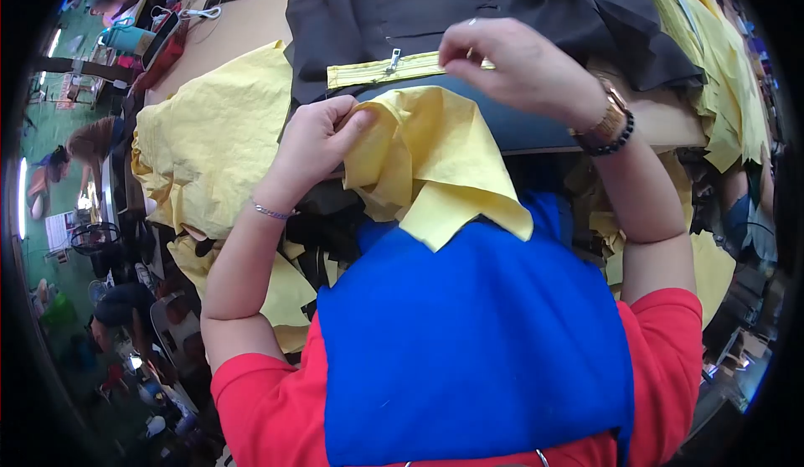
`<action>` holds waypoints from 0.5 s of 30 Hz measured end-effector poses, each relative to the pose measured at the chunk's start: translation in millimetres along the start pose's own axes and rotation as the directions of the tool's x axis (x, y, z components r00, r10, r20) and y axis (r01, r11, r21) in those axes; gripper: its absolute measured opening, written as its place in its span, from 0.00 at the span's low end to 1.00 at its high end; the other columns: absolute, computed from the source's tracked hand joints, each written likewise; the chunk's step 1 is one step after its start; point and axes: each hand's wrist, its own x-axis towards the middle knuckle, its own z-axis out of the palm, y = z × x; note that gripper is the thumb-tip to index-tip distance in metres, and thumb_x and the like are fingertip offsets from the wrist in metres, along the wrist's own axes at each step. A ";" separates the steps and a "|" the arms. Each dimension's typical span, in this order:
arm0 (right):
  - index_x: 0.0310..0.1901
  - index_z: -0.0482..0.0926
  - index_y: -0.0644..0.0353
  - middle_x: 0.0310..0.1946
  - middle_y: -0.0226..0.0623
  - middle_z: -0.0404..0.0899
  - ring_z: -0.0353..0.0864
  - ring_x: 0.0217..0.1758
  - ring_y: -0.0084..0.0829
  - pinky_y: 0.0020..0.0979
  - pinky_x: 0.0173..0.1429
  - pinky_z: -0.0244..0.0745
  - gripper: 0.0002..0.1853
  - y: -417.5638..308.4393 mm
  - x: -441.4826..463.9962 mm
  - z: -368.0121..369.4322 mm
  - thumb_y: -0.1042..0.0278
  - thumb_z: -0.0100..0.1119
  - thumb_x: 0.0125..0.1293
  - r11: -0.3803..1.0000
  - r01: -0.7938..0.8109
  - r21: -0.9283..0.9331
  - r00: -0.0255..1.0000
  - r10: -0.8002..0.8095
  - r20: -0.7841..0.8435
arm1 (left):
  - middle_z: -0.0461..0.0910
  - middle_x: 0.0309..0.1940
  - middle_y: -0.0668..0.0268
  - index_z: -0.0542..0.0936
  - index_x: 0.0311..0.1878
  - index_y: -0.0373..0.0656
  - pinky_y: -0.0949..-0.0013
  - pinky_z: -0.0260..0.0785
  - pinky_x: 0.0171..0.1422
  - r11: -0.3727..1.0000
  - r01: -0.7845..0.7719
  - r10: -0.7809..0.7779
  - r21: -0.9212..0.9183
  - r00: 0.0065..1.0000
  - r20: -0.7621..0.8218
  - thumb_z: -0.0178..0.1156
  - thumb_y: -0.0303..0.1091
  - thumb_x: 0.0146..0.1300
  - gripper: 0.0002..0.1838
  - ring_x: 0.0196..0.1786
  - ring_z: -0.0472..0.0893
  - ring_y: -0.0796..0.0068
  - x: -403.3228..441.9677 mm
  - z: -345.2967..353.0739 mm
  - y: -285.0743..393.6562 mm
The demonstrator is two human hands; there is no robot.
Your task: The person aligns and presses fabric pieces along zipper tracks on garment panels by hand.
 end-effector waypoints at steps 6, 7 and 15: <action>0.35 0.79 0.62 0.32 0.46 0.83 0.85 0.39 0.47 0.45 0.44 0.81 0.28 -39.4 -22.4 23.8 0.39 0.73 0.59 0.972 -0.015 -0.233 1.000 0.013 -0.013 | 0.79 0.22 0.56 0.81 0.32 0.41 0.58 0.73 0.32 0.912 -0.236 0.319 0.336 0.923 -0.218 0.66 0.39 0.68 0.13 0.26 0.83 0.58 -1.1 36.6 46.9; 0.37 0.79 0.60 0.32 0.44 0.82 0.85 0.38 0.46 0.43 0.43 0.80 0.22 -45.6 -26.9 28.4 0.47 0.73 0.60 0.963 -0.015 -0.271 0.999 0.003 -0.047 | 0.81 0.24 0.56 0.81 0.32 0.44 0.54 0.75 0.34 0.899 -0.247 0.346 0.362 0.907 -0.240 0.66 0.39 0.66 0.11 0.31 0.84 0.51 -2.7 42.0 56.9; 0.40 0.80 0.59 0.33 0.41 0.82 0.85 0.41 0.45 0.43 0.48 0.80 0.07 -49.3 -54.2 3.6 0.76 0.62 0.59 0.872 -0.036 -0.489 0.988 -0.042 -0.148 | 0.80 0.22 0.56 0.84 0.34 0.42 0.61 0.72 0.31 0.897 -0.358 0.407 0.260 0.899 -0.165 0.71 0.39 0.66 0.11 0.25 0.82 0.56 -17.2 64.0 56.6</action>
